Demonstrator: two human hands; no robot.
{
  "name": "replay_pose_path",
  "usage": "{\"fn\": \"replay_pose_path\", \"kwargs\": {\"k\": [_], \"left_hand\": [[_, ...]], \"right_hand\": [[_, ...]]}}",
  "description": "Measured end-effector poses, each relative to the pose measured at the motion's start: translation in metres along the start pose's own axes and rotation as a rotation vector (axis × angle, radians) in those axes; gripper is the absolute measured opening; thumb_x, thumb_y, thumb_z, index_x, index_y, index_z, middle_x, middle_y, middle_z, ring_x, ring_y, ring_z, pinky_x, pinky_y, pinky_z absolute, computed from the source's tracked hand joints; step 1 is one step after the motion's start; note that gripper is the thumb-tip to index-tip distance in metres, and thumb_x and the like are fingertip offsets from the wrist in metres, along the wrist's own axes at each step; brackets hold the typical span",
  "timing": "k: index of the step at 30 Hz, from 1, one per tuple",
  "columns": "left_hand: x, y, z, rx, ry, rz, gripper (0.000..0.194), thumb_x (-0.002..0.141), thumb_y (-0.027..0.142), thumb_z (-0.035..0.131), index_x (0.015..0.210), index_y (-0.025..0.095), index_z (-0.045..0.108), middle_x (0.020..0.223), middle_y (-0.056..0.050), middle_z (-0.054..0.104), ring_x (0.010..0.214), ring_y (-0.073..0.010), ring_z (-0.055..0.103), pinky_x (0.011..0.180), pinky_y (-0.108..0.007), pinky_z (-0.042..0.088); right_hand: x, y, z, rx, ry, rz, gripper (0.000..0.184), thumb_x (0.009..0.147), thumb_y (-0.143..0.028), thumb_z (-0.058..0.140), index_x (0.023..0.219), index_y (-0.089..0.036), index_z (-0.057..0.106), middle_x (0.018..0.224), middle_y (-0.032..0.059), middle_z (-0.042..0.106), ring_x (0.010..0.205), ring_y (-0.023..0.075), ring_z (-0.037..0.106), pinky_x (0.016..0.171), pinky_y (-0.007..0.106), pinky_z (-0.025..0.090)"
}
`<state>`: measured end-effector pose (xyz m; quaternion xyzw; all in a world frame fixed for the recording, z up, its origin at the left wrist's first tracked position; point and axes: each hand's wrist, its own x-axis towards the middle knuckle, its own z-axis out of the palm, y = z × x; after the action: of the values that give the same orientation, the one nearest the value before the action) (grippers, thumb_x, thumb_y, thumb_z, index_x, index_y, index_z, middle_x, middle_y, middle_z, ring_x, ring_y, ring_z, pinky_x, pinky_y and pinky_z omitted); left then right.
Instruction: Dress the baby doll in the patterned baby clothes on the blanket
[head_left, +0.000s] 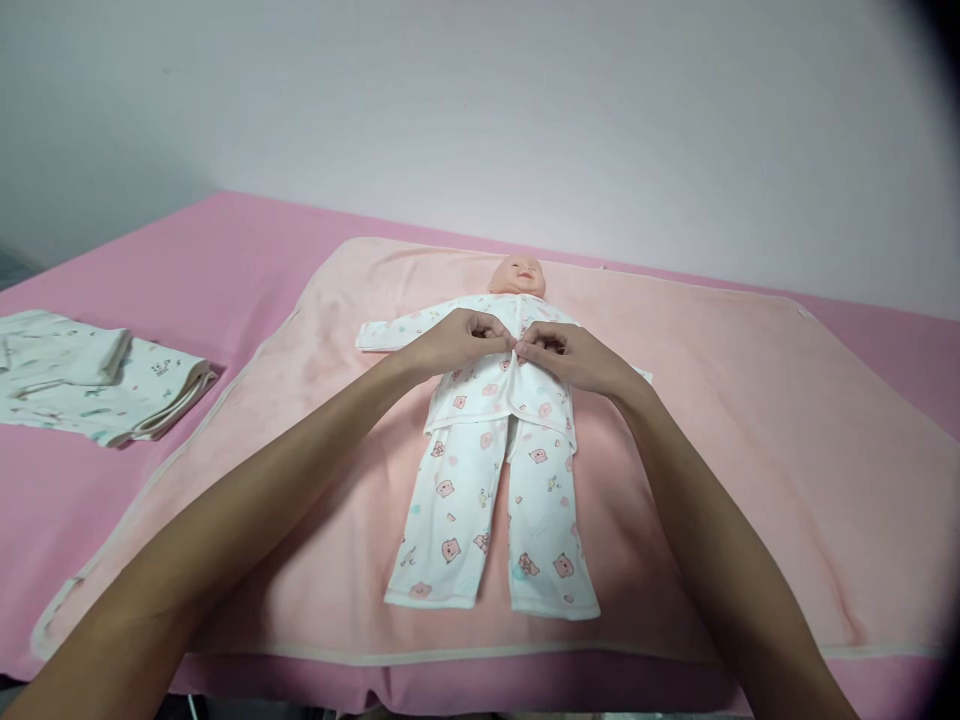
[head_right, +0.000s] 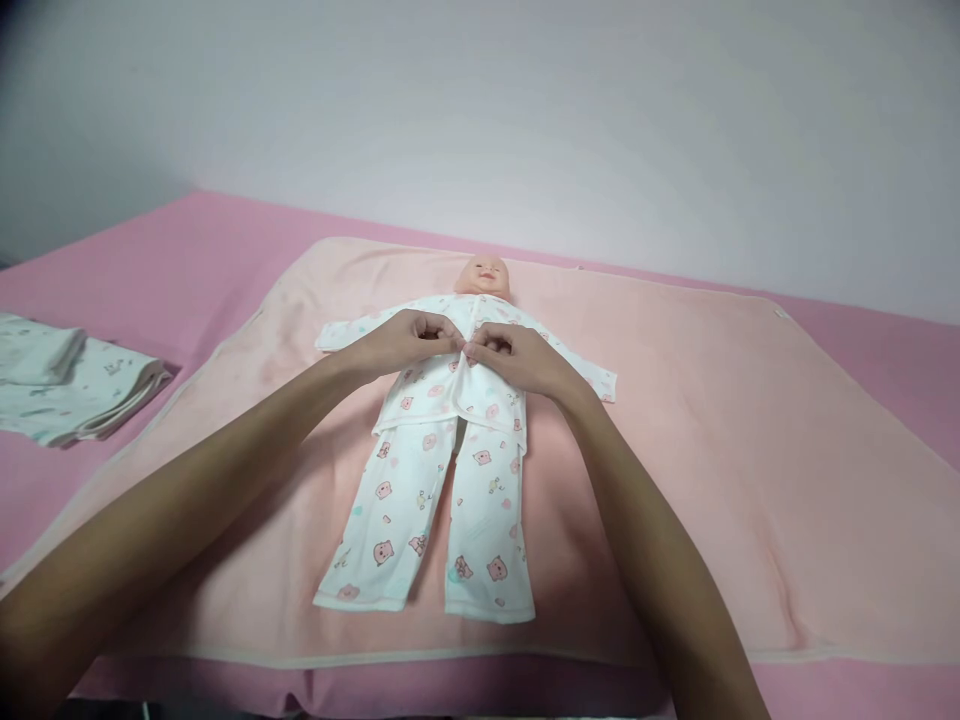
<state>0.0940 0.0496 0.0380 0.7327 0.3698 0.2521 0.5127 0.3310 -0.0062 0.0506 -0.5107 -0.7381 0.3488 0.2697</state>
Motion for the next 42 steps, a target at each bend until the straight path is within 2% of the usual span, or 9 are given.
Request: {"fn": "replay_pose_path", "kwargs": {"k": [4,7,12,15,17,23,31,38,42], "left_hand": [[-0.001,-0.003,0.001,0.0,-0.006,-0.006,0.023,0.091,0.043,0.076,0.094,0.02,0.08,0.066,0.004,0.05,0.049,-0.0074,0.041,0.045,-0.026,0.029],[-0.003,-0.001,-0.001,0.017,-0.024,0.0,0.026,0.091,0.045,0.075,0.096,0.02,0.079,0.071,0.002,0.055,0.051,-0.0081,0.043,0.047,-0.027,0.033],[0.005,0.019,-0.017,0.138,-0.052,0.121,0.026,0.091,0.044,0.072,0.096,0.02,0.08,0.089,-0.004,0.071,0.077,-0.0147,0.06,0.068,-0.028,0.043],[0.017,0.036,-0.028,0.255,-0.16,0.068,0.028,0.088,0.048,0.074,0.093,0.021,0.079,0.094,-0.006,0.075,0.086,-0.02,0.065,0.073,-0.03,0.043],[0.026,0.041,-0.032,0.345,-0.202,-0.004,0.031,0.085,0.052,0.076,0.087,0.022,0.077,0.092,-0.006,0.076,0.086,-0.0217,0.066,0.074,-0.032,0.042],[0.04,0.03,-0.024,0.414,-0.038,-0.111,0.042,0.088,0.059,0.069,0.07,0.022,0.06,0.072,-0.003,0.06,0.062,-0.0168,0.049,0.063,-0.035,0.033],[0.043,0.02,-0.027,0.244,-0.078,-0.101,0.029,0.084,0.051,0.077,0.089,0.022,0.077,0.084,-0.005,0.068,0.071,-0.018,0.057,0.063,-0.032,0.037],[0.039,0.024,-0.019,0.076,-0.026,-0.121,0.018,0.082,0.038,0.08,0.088,0.021,0.079,0.083,-0.003,0.069,0.071,-0.0159,0.059,0.064,-0.029,0.041],[0.037,0.026,-0.015,0.065,0.006,-0.121,0.015,0.083,0.034,0.079,0.085,0.02,0.078,0.084,-0.004,0.07,0.073,-0.0157,0.061,0.065,-0.029,0.043]], "right_hand": [[0.004,0.014,0.003,0.035,0.137,0.096,0.054,0.083,-0.072,0.084,0.072,-0.021,0.07,0.069,-0.0026,0.046,0.067,0.0137,0.034,0.063,0.033,0.023],[0.003,0.018,0.003,0.065,0.181,0.128,0.062,0.073,-0.073,0.092,0.065,-0.021,0.06,0.067,-0.0043,0.038,0.066,0.013,0.03,0.062,0.033,0.021],[0.011,0.009,-0.008,0.055,0.21,0.084,0.055,0.078,-0.074,0.089,0.093,-0.023,0.074,0.08,-0.0007,0.057,0.071,0.015,0.043,0.064,0.03,0.033],[0.028,0.008,-0.017,0.097,0.159,0.118,0.062,0.095,-0.083,0.063,0.095,-0.022,0.073,0.092,0.004,0.066,0.073,0.0163,0.051,0.067,0.031,0.042],[0.038,0.011,-0.019,0.115,0.125,0.156,0.066,0.101,-0.082,0.05,0.089,-0.021,0.072,0.09,0.0043,0.065,0.072,0.0161,0.051,0.067,0.032,0.043],[0.041,0.018,-0.013,0.058,0.144,0.183,0.037,0.093,-0.058,0.078,0.099,-0.022,0.07,0.085,0.0001,0.062,0.075,0.0154,0.051,0.066,0.029,0.039],[0.038,0.023,-0.018,0.119,0.061,0.133,0.031,0.091,-0.052,0.078,0.1,-0.023,0.079,0.081,0.0006,0.062,0.071,0.0155,0.048,0.063,0.03,0.035],[0.039,0.021,-0.007,0.157,0.186,0.199,0.02,0.087,-0.041,0.077,0.092,-0.022,0.075,0.089,0.0039,0.07,0.08,0.0193,0.06,0.068,0.032,0.046],[0.038,0.015,0.001,0.069,0.325,0.213,0.017,0.084,-0.038,0.077,0.086,-0.022,0.071,0.08,0.0022,0.066,0.075,0.0184,0.058,0.065,0.032,0.042]]}}
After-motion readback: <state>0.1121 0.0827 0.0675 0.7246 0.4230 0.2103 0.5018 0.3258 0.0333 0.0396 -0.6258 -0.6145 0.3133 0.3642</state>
